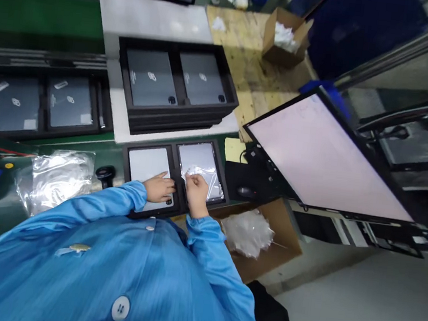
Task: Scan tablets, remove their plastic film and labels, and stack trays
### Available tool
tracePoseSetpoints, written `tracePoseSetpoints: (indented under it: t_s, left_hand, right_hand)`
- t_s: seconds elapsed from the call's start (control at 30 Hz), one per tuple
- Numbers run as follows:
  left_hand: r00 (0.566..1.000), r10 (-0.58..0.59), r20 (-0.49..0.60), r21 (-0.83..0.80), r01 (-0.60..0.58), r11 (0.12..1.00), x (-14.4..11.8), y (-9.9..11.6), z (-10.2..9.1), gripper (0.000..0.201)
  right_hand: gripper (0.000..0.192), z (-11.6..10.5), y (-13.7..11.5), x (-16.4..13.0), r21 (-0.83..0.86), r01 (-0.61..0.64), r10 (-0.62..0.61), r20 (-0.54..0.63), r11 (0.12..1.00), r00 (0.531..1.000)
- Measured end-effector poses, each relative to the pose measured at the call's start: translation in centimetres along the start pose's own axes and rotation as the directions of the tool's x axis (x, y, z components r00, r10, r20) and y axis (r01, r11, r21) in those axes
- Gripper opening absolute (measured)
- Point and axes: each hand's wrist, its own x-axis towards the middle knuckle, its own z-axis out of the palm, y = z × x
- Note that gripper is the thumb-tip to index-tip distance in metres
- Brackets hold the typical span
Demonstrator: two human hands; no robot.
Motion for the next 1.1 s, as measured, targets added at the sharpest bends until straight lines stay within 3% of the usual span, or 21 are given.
tracePoseSetpoints:
  t_s: [0.1, 0.23, 0.3, 0.4, 0.47, 0.53, 0.63, 0.7, 0.8, 0.83, 0.93, 0.97, 1.0, 1.1]
  left_hand:
    - [0.999, 0.032, -0.035, 0.022, -0.031, 0.999, 0.4, -0.3, -0.9, 0.031]
    - [0.959, 0.115, -0.259, -0.055, -0.134, 0.99, -1.7, 0.6, -2.6, 0.037]
    - [0.924, 0.118, -0.362, -0.105, -0.166, 0.981, -3.6, 0.6, -3.5, 0.033]
    - [0.902, 0.045, -0.43, -0.171, -0.131, 0.976, -6.1, 0.1, -4.2, 0.029]
    - [0.906, -0.005, -0.424, -0.214, -0.094, 0.972, -6.9, 0.3, -4.3, 0.033]
    - [0.926, -0.059, -0.373, -0.238, -0.034, 0.971, -6.6, 1.0, -4.1, 0.04]
    - [0.949, -0.237, -0.206, -0.258, 0.181, 0.949, -5.3, 2.4, -3.3, 0.053]
    - [0.918, -0.39, -0.071, -0.257, 0.361, 0.897, -4.4, 3.1, -2.5, 0.06]
    - [0.826, -0.563, 0.016, -0.262, 0.547, 0.795, -3.2, 4.1, -1.5, 0.062]
    - [0.784, -0.621, -0.011, -0.276, 0.595, 0.755, -2.6, 4.5, -1.2, 0.059]
    - [0.603, -0.778, -0.177, -0.326, 0.71, 0.624, 1.0, 6.5, -0.7, 0.051]
    - [0.573, -0.79, -0.217, -0.324, 0.721, 0.612, 3.0, 7.3, -0.6, 0.049]
    - [0.578, -0.782, -0.234, -0.31, 0.718, 0.623, 5.2, 8.2, -0.4, 0.046]
    - [0.704, -0.69, -0.167, -0.218, 0.656, 0.722, 12.3, 10.7, 0.1, 0.041]
  right_hand:
    - [0.045, -1.9, 0.0, 0.4, -0.134, -0.057, 0.058, 0.003, 0.989, 0.998]
    - [0.037, 0.3, -1.3, -0.6, -0.19, -0.112, 0.151, 0.205, 0.975, 0.967]
    - [0.032, 2.7, -1.9, -0.7, -0.298, 0.055, 0.064, 0.375, 0.953, 0.925]
    - [0.021, 5.8, -2.5, 0.5, -0.533, 0.386, 0.004, 0.591, 0.753, 0.807]
    - [0.011, 6.7, -2.8, 1.3, -0.572, 0.463, 0.01, 0.636, 0.678, 0.772]
    - [0.006, 6.2, -2.9, 1.7, -0.594, 0.5, -0.016, 0.634, 0.63, 0.774]
    - [0.014, 2.8, -2.4, 2.1, -0.595, 0.551, -0.117, 0.61, 0.585, 0.784]
    - [0.017, -1.0, -1.4, 2.7, -0.562, 0.563, -0.204, 0.575, 0.606, 0.792]
    - [0.019, -7.7, 0.9, 4.2, -0.504, 0.588, -0.312, 0.529, 0.633, 0.789]
    - [0.02, -9.9, 1.8, 4.8, -0.482, 0.591, -0.338, 0.514, 0.647, 0.789]
    - [0.022, -15.2, 4.3, 6.5, -0.424, 0.562, -0.38, 0.44, 0.71, 0.813]
    - [0.023, -16.5, 5.0, 7.0, -0.407, 0.545, -0.381, 0.419, 0.733, 0.824]
    - [0.025, -17.4, 5.5, 7.5, -0.391, 0.53, -0.379, 0.402, 0.752, 0.834]
    - [0.027, -19.1, 6.3, 8.7, -0.339, 0.522, -0.384, 0.396, 0.783, 0.834]
